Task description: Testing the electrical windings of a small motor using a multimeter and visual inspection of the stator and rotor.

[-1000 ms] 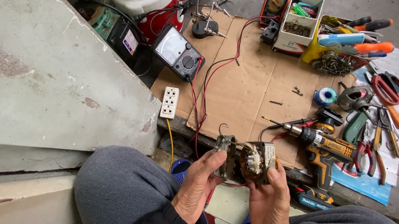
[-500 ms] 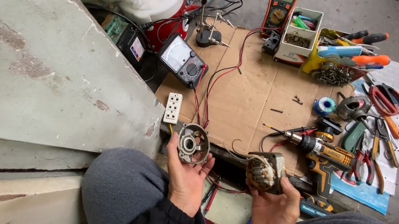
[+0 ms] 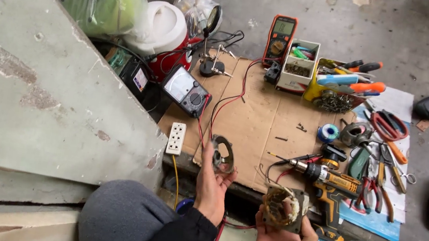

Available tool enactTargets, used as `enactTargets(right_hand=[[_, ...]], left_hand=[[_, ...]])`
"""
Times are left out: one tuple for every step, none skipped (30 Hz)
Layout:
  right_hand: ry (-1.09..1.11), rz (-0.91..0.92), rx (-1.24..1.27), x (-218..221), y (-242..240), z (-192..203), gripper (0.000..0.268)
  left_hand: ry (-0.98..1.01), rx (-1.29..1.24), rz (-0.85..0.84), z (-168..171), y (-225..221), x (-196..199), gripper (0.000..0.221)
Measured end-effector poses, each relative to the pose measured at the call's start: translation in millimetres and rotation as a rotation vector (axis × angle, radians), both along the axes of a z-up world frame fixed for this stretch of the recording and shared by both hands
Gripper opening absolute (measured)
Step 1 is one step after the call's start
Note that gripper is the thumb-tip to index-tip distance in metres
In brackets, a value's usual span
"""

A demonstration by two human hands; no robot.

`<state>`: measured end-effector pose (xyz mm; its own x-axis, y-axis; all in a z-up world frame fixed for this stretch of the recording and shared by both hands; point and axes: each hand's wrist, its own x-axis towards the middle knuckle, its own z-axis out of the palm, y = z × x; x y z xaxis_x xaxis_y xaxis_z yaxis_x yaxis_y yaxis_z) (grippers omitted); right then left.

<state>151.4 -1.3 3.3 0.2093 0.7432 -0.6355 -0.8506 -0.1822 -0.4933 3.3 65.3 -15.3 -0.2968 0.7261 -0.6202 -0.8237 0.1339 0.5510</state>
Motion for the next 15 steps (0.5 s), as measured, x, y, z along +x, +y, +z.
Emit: enactTargets(right_hand=[[0.0, -0.003, 0.01, 1, 1, -2, 0.061], [0.005, 0.011, -0.012, 3, 4, -5, 0.066], [0.012, 0.025, -0.037, 5, 6, -9, 0.071], [0.015, 0.022, -0.032, 17, 8, -37, 0.071], [0.049, 0.057, 0.023, 30, 10, -66, 0.074], [0.084, 0.093, 0.077, 43, 12, -95, 0.076], [0.084, 0.087, 0.074, 47, 19, -86, 0.076], [0.086, 0.125, -0.021, 52, 26, -77, 0.077], [0.088, 0.163, -0.118, 57, 31, -68, 0.077], [0.086, 0.154, -0.125, 70, 33, -93, 0.077], [0.106, 0.187, -0.086, 85, 34, -117, 0.08], [0.126, 0.221, -0.048, 98, 33, -142, 0.084], [0.123, 0.219, -0.059, 106, 35, -157, 0.084], [0.158, 0.21, 0.121, 114, 36, -172, 0.081], [0.204, 0.21, 0.302, 120, 38, -186, 0.08]], left_hand=[[0.0, 0.01, -0.003, -6, 15, 2, 0.064], [0.134, -0.026, -0.067, -12, 32, 4, 0.057], [0.271, -0.067, -0.13, -19, 48, 6, 0.051], [0.274, -0.061, -0.133, -30, 65, 9, 0.051], [0.571, -0.128, -0.236, -42, 82, 13, 0.073], [0.869, -0.194, -0.338, -55, 100, 16, 0.104], [0.87, -0.194, -0.345, -79, 114, 15, 0.104], [1.182, -0.161, -0.368, -104, 128, 13, 0.102], [1.491, -0.121, -0.391, -130, 141, 13, 0.101], [1.488, -0.119, -0.403, -146, 152, 9, 0.101], [1.587, -0.08, -0.374, -163, 161, 5, 0.099], [1.685, -0.038, -0.344, -181, 170, 1, 0.099], [1.679, -0.044, -0.354, -191, 176, -2, 0.099], [1.71, 0.005, -0.353, -201, 181, -5, 0.101], [1.745, 0.053, -0.347, -210, 186, -11, 0.103]])
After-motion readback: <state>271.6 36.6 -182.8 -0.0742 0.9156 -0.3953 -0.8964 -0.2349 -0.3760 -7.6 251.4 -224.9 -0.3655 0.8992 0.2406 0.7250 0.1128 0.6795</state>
